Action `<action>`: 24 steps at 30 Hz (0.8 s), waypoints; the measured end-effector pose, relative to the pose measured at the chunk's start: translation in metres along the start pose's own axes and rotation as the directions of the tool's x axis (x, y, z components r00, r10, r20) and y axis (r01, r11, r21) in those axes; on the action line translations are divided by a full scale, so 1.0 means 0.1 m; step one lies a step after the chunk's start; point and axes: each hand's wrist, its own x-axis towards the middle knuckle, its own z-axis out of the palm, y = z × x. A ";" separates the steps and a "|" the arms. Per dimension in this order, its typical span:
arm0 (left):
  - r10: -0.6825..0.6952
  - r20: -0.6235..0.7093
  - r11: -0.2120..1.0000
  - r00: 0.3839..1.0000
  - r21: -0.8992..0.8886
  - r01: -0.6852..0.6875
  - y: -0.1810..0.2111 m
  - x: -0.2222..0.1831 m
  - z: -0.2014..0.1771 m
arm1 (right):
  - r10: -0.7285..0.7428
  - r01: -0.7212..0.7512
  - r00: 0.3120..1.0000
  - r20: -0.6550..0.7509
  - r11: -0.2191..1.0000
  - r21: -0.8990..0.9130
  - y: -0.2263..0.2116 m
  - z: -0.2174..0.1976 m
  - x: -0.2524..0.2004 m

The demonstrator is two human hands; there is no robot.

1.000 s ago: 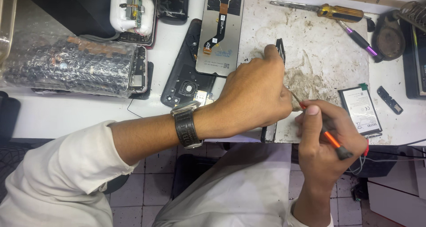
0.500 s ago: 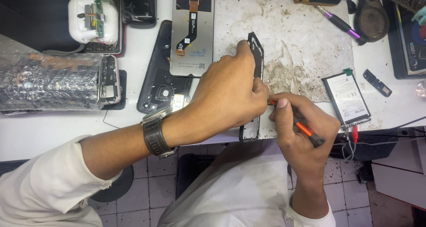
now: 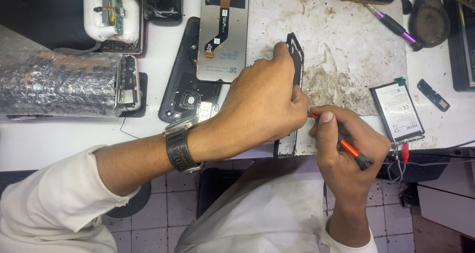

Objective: The person uses a small screwdriver to scrape adhesive residue from the inside of a smartphone back cover. They hold the cover in their left hand and work along the edges and interior surfaces, removing old glue in preparation for reassembly.

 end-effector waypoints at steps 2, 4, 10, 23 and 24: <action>0.017 -0.017 1.000 1.000 0.009 -0.017 -0.02 0.00 0.02 | -0.004 0.004 1.000 -0.002 1.000 -0.002 0.00 0.00 -0.01; 0.024 -0.028 1.000 0.999 0.015 -0.023 -0.03 0.00 0.02 | -0.023 0.024 1.000 0.005 0.999 -0.024 -0.01 -0.01 -0.01; 0.037 -0.021 0.999 0.999 -0.001 -0.037 0.00 0.02 -0.01 | -0.059 0.059 0.998 0.004 0.995 -0.085 -0.04 -0.01 0.01; 0.027 0.002 1.000 1.000 -0.006 -0.027 -0.01 0.02 0.03 | 0.044 -0.045 0.994 0.101 0.999 0.011 -0.38 -0.08 0.07; 0.023 0.007 1.000 1.000 -0.017 -0.023 -0.01 0.02 0.03 | 0.014 -0.016 0.995 0.095 1.000 0.024 -0.32 -0.06 0.11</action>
